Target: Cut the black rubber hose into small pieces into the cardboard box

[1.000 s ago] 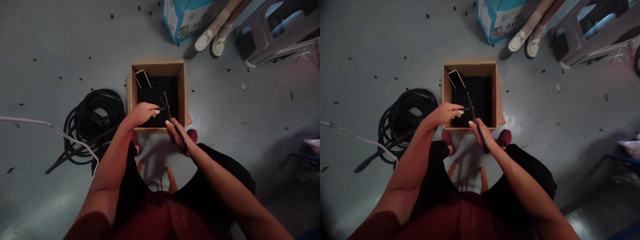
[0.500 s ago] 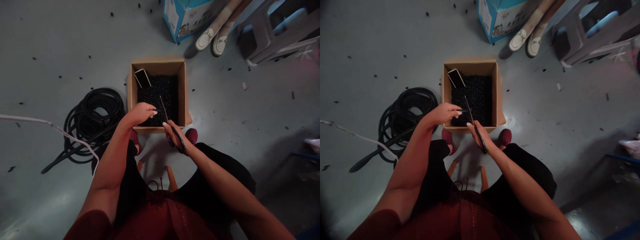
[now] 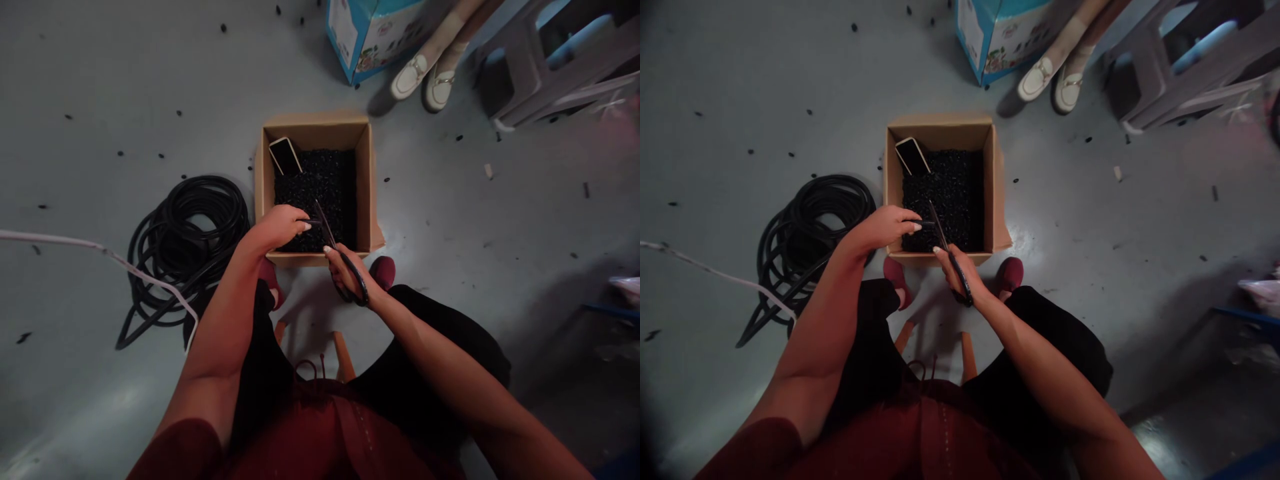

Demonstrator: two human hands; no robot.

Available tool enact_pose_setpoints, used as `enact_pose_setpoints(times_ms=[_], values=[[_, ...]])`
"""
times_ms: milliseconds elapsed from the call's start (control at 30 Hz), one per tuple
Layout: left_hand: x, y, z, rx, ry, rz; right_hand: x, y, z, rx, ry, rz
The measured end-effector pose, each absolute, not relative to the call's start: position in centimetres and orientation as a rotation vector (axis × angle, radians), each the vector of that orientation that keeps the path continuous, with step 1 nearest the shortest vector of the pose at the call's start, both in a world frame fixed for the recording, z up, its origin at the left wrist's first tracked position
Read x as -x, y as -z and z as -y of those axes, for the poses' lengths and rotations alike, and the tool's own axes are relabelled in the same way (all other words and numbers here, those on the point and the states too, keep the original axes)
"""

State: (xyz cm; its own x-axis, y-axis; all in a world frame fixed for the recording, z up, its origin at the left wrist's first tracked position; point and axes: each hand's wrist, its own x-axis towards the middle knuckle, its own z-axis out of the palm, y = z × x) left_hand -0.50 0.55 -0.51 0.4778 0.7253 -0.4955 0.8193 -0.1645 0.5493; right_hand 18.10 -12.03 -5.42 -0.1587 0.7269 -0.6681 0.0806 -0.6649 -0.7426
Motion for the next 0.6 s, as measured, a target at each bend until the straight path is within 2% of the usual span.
enact_pose_setpoints(times_ms=[233, 600], values=[[1.0, 0.3, -0.8, -1.908, 0.021, -1.307, -18.1, 5.0, 11.7, 1.645, -1.850, 0.808], [2.1, -0.8, -0.9, -1.672, -0.220, -1.358, -18.5, 3.9, 11.6, 1.592, -1.757, 0.998]])
